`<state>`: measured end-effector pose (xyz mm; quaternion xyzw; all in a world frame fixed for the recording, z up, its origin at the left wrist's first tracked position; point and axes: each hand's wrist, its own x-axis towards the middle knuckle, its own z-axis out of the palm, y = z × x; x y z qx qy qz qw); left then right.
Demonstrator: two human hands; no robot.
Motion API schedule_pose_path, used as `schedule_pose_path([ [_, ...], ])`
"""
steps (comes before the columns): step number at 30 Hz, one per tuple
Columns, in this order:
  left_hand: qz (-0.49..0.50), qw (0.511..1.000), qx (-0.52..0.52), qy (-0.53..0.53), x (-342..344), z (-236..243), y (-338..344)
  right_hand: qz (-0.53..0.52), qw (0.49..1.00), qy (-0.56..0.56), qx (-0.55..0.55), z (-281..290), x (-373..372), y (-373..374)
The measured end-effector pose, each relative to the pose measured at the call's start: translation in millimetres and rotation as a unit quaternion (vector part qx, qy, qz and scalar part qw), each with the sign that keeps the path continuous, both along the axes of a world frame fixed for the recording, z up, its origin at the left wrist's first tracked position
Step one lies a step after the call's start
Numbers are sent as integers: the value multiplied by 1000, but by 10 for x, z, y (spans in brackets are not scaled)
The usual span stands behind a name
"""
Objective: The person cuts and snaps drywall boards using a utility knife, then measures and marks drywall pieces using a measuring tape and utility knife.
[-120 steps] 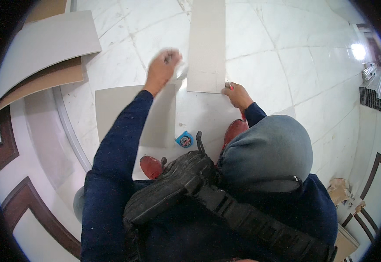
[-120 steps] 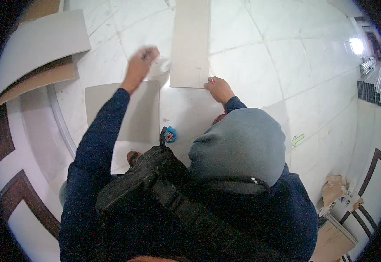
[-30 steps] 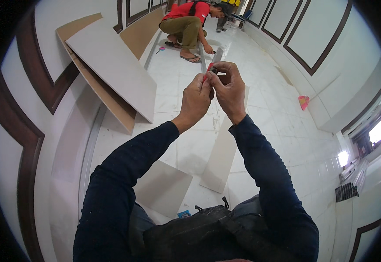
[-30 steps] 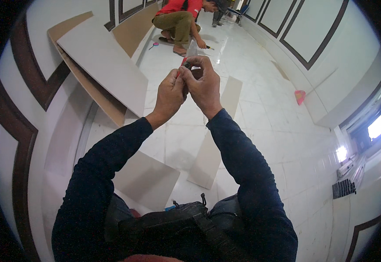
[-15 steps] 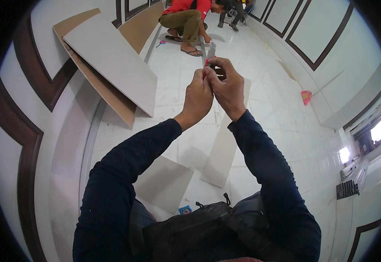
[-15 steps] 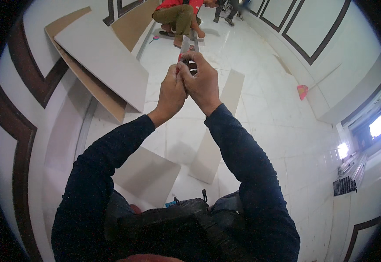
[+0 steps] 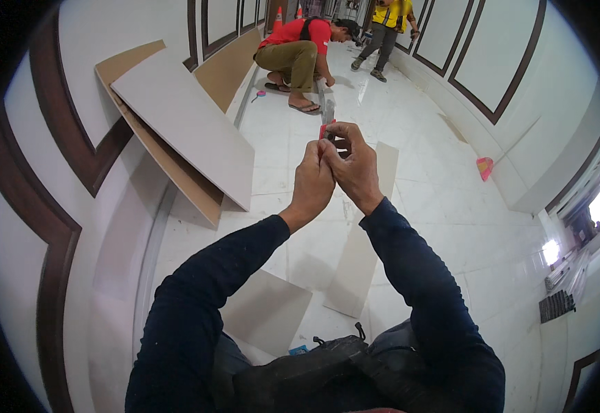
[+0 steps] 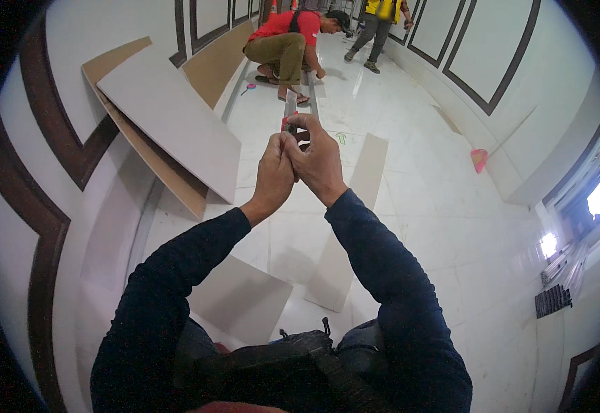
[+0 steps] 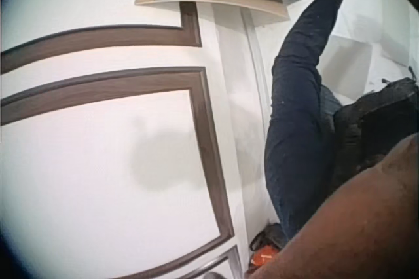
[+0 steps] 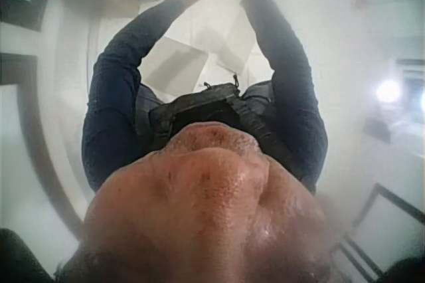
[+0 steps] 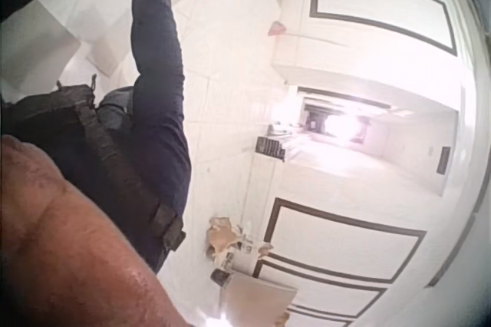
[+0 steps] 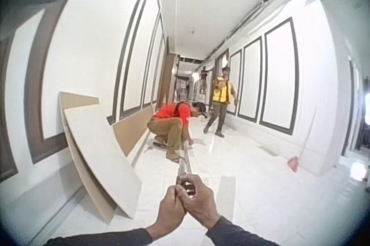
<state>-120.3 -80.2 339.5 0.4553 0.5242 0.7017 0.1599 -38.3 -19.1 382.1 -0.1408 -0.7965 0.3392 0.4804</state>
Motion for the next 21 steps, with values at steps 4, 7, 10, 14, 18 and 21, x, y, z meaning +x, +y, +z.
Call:
schedule_pose_path([
  [4, 0, 1000, 22, 3, 21, 66, 13, -32, 998, 24, 38, 23, -26, 9],
  [7, 11, 999, 34, 7, 14, 100, -1, -49, 994, 16, 93, 17, -34, 15],
  [10, 62, 996, 32, 54, 45, 16, -36, -54, 990, 32, 129, 32, -13, -48],
  [14, 65, 997, 6, 38, -4, -94, -45, -28, 996, 10, 83, -31, -54, -105],
  [18, 4, 999, 52, 0, 39, 42, -109, -33, 996, -17, 85, 23, 6, -120],
  [21, 19, 999, 32, 8, 13, 91, -72, -56, 990, -12, 128, 65, -10, -82],
])
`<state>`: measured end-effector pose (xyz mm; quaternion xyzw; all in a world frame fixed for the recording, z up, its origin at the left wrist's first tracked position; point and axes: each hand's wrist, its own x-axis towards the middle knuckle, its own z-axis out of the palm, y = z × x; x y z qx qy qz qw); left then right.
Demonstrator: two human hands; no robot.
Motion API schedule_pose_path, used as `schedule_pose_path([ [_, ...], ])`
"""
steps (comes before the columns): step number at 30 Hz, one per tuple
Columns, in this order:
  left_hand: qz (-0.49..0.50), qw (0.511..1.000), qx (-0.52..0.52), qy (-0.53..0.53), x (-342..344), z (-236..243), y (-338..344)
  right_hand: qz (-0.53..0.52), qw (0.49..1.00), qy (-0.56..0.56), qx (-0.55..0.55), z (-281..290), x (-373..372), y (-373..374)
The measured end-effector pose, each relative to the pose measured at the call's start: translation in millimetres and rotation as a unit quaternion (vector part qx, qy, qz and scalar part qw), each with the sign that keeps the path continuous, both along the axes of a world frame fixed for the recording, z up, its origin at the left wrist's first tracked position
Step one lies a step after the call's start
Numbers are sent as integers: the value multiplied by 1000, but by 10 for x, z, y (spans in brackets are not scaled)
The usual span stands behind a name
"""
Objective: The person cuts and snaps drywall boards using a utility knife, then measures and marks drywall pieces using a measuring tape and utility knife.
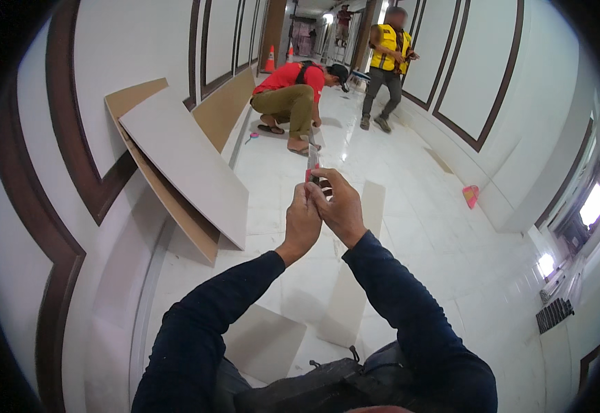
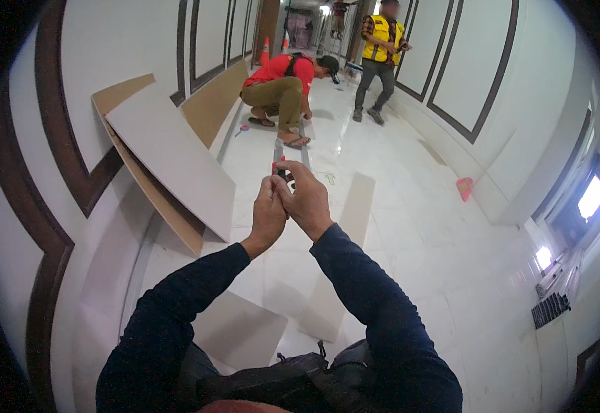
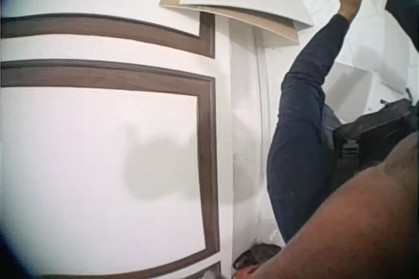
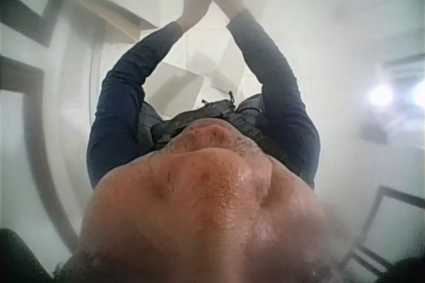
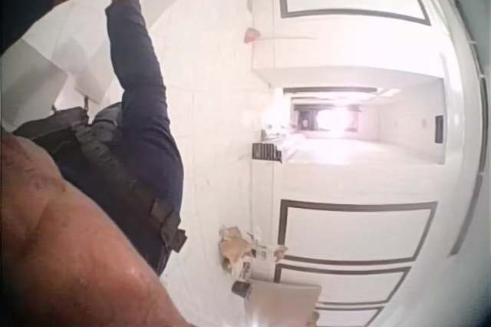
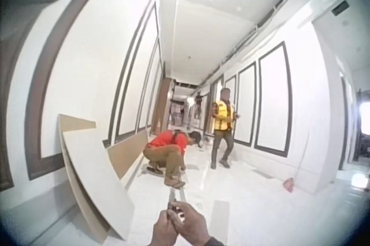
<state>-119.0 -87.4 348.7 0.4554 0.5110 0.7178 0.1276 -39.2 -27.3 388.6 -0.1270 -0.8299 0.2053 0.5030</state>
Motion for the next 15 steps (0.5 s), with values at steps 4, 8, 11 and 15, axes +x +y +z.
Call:
schedule_pose_path([
  [4, 96, 991, -17, 90, -125, -32, 51, -138, 983, 5, 123, 12, -99, 26],
  [8, 114, 988, -28, 105, -105, -49, 83, -209, 973, -85, 46, 214, -92, -66],
  [11, 109, 989, -11, 103, -105, -118, 92, -214, 958, -125, 146, 228, -66, -70],
  [15, 140, 976, -23, 167, -44, -69, 35, -230, 955, -122, 142, 133, -59, -45],
])
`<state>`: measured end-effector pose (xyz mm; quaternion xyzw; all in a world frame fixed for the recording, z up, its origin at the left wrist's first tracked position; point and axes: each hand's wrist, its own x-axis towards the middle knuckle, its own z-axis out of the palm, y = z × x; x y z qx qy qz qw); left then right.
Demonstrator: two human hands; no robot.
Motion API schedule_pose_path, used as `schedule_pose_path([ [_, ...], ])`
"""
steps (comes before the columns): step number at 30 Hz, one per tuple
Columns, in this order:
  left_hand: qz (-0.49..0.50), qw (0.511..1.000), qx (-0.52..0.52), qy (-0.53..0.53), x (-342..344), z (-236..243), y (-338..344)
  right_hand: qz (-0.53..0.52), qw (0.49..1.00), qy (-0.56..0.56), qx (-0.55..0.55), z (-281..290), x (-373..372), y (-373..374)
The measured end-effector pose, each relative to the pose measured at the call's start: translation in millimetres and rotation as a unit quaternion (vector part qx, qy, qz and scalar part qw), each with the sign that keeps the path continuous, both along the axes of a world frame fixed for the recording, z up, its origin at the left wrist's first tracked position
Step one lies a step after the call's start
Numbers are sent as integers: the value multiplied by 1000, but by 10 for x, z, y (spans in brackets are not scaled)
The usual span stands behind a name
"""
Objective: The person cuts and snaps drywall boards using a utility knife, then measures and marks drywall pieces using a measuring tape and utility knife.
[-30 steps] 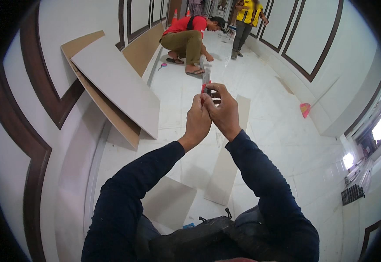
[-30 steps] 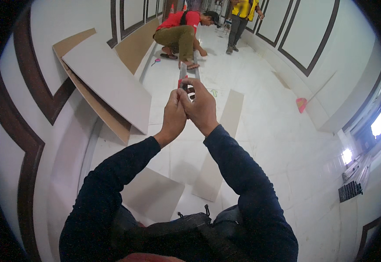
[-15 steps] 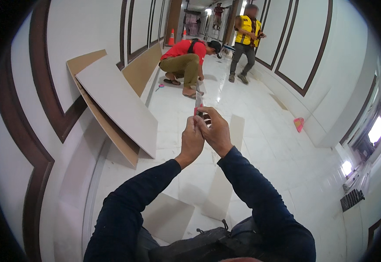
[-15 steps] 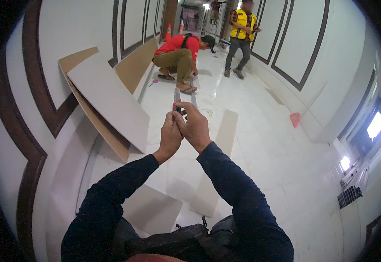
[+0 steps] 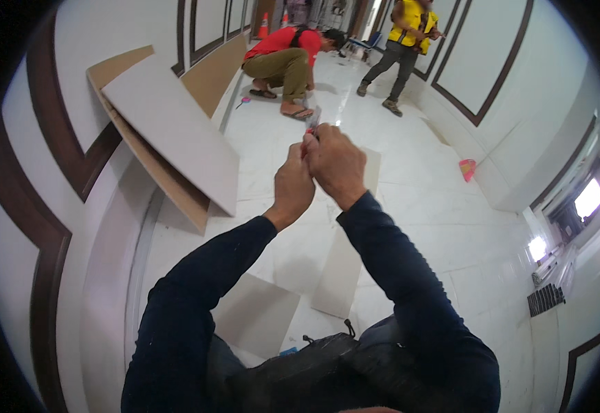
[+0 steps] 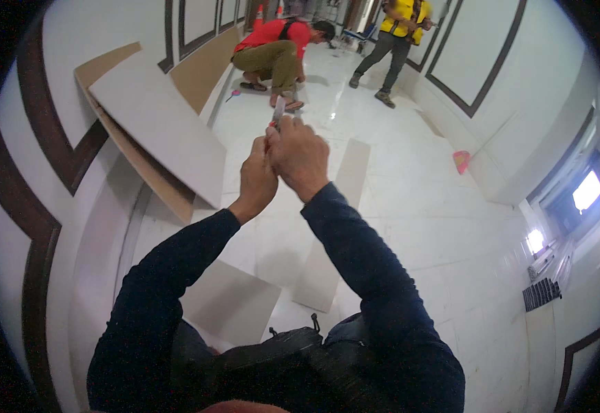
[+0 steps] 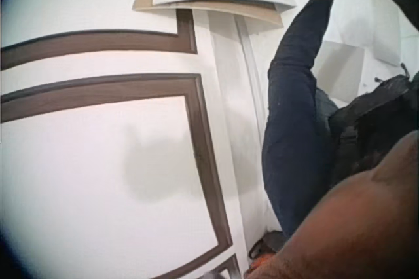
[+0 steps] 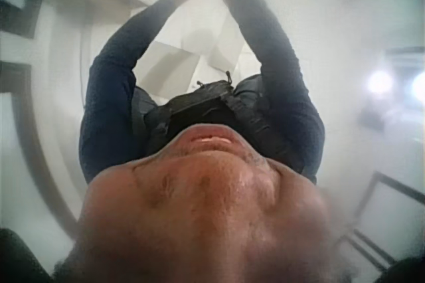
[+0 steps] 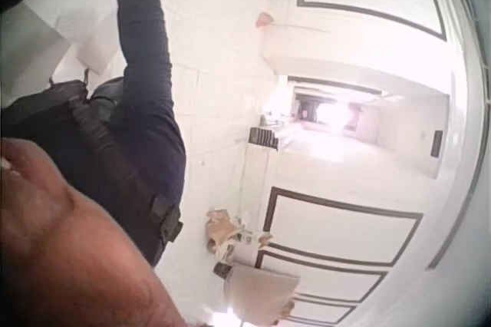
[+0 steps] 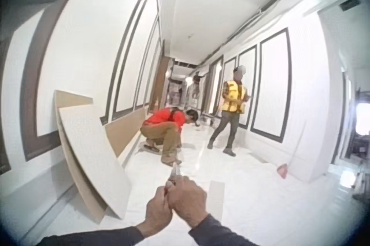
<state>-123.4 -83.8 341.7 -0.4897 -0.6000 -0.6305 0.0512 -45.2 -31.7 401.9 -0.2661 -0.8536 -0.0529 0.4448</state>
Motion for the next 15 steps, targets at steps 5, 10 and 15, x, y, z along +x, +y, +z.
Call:
schedule_pose_path([
  [5, -4, 998, -61, -8, -46, -87, -16, 3, 996, -26, -91, -66, 47, 40],
  [10, 16, 999, -27, 40, -66, -120, 2, 18, 997, -46, -67, -78, 38, 41],
  [15, -2, 998, -45, 31, -78, -91, -16, 52, 974, -75, -207, -49, 79, 128],
])
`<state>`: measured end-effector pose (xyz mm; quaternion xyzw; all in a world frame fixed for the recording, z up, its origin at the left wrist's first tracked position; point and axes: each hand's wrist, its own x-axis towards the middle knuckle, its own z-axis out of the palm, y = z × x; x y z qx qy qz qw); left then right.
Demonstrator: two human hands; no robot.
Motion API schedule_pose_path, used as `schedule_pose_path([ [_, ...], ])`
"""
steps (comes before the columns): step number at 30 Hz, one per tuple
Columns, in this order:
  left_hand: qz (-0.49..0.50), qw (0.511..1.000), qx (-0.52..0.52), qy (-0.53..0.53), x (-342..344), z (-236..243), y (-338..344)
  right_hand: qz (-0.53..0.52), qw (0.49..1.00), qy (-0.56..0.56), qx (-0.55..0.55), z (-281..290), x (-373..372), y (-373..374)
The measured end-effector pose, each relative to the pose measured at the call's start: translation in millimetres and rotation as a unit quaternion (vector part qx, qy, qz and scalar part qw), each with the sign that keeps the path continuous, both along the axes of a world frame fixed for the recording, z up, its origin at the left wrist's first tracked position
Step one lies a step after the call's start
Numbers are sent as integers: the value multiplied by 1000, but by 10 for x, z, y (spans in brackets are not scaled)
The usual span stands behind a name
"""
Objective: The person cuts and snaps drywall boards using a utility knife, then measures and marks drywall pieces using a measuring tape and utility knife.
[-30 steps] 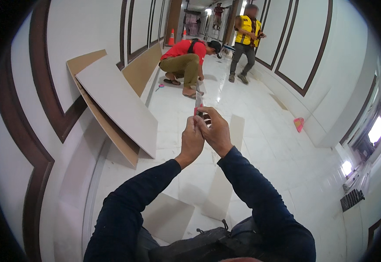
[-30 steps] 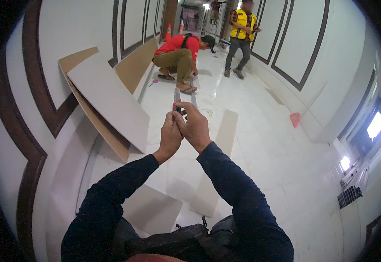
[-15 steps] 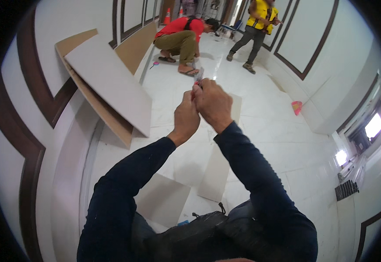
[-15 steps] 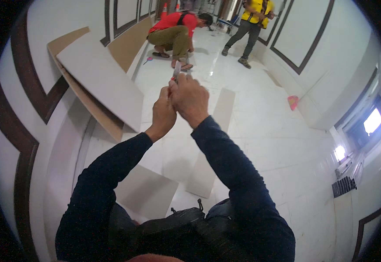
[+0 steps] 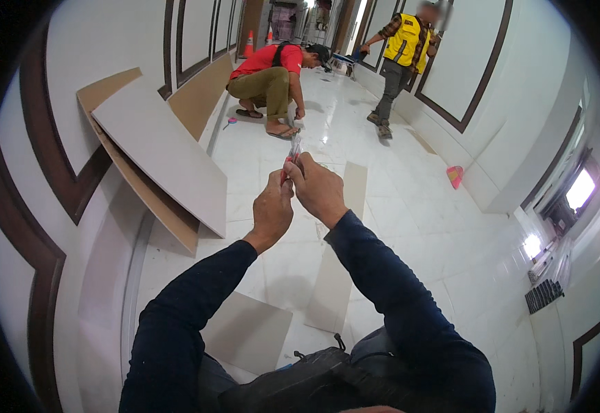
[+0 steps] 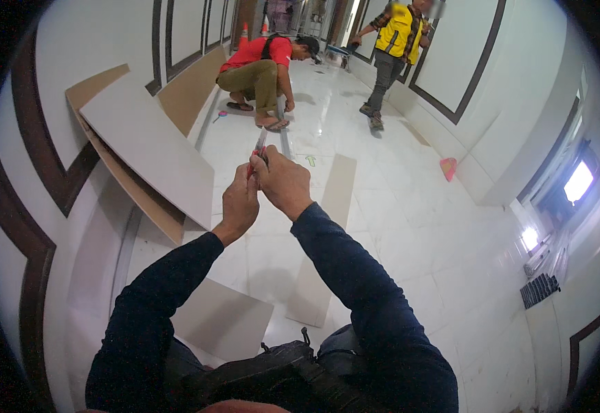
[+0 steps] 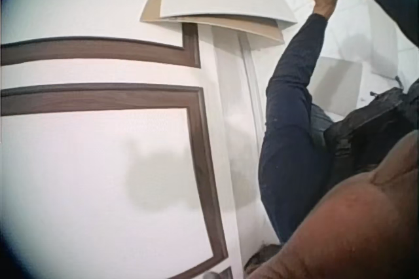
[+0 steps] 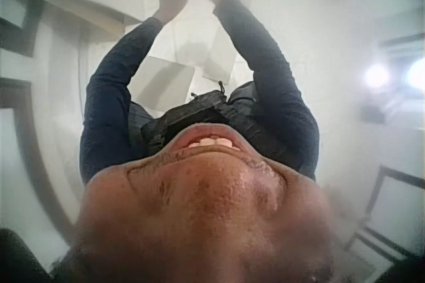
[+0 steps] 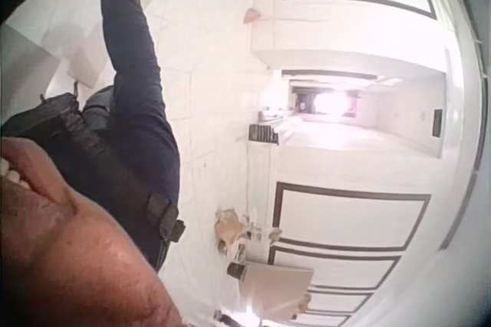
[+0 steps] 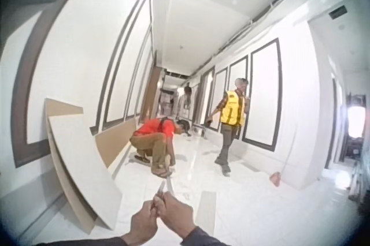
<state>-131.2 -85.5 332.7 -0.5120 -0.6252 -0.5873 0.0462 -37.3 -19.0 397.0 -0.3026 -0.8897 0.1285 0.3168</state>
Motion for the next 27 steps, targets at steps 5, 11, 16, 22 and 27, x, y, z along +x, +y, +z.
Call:
schedule_pose_path([
  [5, -64, 996, 9, -58, -54, -118, 46, 111, 979, 125, -113, -249, -103, 148],
  [11, -173, 977, -119, 24, -73, -195, -174, 151, 937, 253, -190, -400, -144, 214],
  [16, -298, 892, -234, 248, -90, -737, 247, 357, 626, 483, -498, -1227, 83, 1682],
  [22, -213, 744, -513, 372, -1635, -1972, -274, 101, 976, 126, -146, -1003, -343, 1040],
  [27, -291, 691, -557, 358, -922, -2010, -414, 16, 991, -77, -112, -1375, 341, 1455],
])
